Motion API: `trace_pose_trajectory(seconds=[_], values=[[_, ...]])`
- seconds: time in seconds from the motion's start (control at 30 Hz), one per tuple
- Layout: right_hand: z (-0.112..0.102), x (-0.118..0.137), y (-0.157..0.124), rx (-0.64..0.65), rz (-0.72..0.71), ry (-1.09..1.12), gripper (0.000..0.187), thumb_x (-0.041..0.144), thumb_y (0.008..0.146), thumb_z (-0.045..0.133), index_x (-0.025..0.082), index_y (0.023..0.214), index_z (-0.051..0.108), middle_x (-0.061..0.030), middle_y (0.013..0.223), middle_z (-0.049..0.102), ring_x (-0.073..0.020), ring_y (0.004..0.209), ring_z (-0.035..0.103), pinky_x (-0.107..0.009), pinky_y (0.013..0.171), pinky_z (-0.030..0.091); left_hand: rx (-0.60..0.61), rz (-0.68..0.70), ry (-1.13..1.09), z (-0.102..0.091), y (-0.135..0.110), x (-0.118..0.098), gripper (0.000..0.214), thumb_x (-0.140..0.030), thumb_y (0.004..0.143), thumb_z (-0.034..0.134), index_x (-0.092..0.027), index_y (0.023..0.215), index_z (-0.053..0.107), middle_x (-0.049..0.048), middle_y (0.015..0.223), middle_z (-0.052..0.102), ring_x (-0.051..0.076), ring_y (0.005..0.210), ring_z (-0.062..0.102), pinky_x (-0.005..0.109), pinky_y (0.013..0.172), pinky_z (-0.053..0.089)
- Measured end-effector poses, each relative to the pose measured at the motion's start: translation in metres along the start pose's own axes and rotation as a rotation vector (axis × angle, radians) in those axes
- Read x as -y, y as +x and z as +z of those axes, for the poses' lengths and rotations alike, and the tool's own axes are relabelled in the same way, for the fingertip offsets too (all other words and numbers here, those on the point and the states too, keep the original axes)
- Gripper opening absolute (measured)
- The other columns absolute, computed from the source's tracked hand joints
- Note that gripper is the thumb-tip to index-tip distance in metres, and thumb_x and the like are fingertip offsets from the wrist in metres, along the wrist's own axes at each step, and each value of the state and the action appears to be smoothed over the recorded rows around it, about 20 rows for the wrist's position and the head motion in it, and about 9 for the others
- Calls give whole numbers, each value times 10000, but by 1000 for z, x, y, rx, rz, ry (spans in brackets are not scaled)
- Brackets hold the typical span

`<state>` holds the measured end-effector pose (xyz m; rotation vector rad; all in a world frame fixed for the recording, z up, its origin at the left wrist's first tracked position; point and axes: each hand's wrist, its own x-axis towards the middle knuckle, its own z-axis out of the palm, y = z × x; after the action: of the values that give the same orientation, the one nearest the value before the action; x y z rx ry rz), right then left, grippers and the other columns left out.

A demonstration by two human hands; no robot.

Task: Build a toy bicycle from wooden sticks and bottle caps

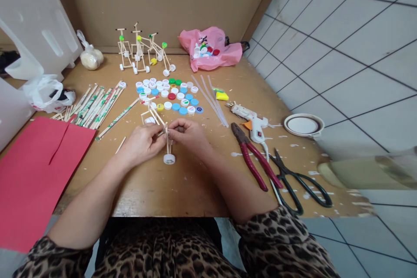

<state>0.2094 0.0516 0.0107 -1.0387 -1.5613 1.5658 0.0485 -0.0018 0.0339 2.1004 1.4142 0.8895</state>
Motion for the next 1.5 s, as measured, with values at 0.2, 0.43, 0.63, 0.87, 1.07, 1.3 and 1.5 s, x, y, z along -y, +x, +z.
trace_pose_trajectory(seconds=[0.2,0.43,0.63,0.87,1.07,1.3,1.5], values=[[1,-1,0,-29,-21,-58,295,408,635,763,198,656,557,51,533,569,-82,496,503,-213,474,387,3,-2,24,0,1,-1,271,-260,888,450,-210,638,542,-5,580,526,136,557,469,262,591,370],[-4,0,1,25,-28,-46,289,428,642,763,195,671,595,39,569,560,-89,529,496,-232,513,404,-13,8,25,0,2,0,343,-254,920,410,-218,588,483,-9,538,497,136,528,463,266,581,372],[-5,1,0,56,-55,-7,283,444,651,753,198,731,637,35,604,583,-94,543,495,-242,542,422,-5,-19,-26,-3,1,0,346,-269,913,413,-222,572,443,-22,511,471,132,512,451,261,564,353],[-4,3,-1,45,-164,-141,203,387,732,694,194,725,635,18,670,577,-97,582,469,-244,567,393,56,-83,-91,-7,0,0,342,-263,912,421,-217,573,430,-28,510,493,128,525,475,251,555,343],[-5,1,-1,51,-233,-240,154,331,783,629,183,758,665,27,635,563,-87,553,435,-230,547,377,89,-85,-73,-9,1,1,327,-251,908,416,-214,584,402,-41,518,450,121,533,453,247,564,335],[-8,-4,2,34,-359,-329,132,259,804,585,191,740,678,-3,714,655,-111,639,539,-244,618,431,116,-88,-64,-10,0,3,290,-250,893,433,-204,608,458,-37,550,475,118,548,452,244,579,347],[-9,-2,0,31,-343,-341,120,273,807,584,191,749,650,13,676,619,-101,608,513,-237,598,421,69,-120,-127,-7,0,7,260,-270,886,485,-191,683,627,-15,583,588,130,585,523,245,602,393]])
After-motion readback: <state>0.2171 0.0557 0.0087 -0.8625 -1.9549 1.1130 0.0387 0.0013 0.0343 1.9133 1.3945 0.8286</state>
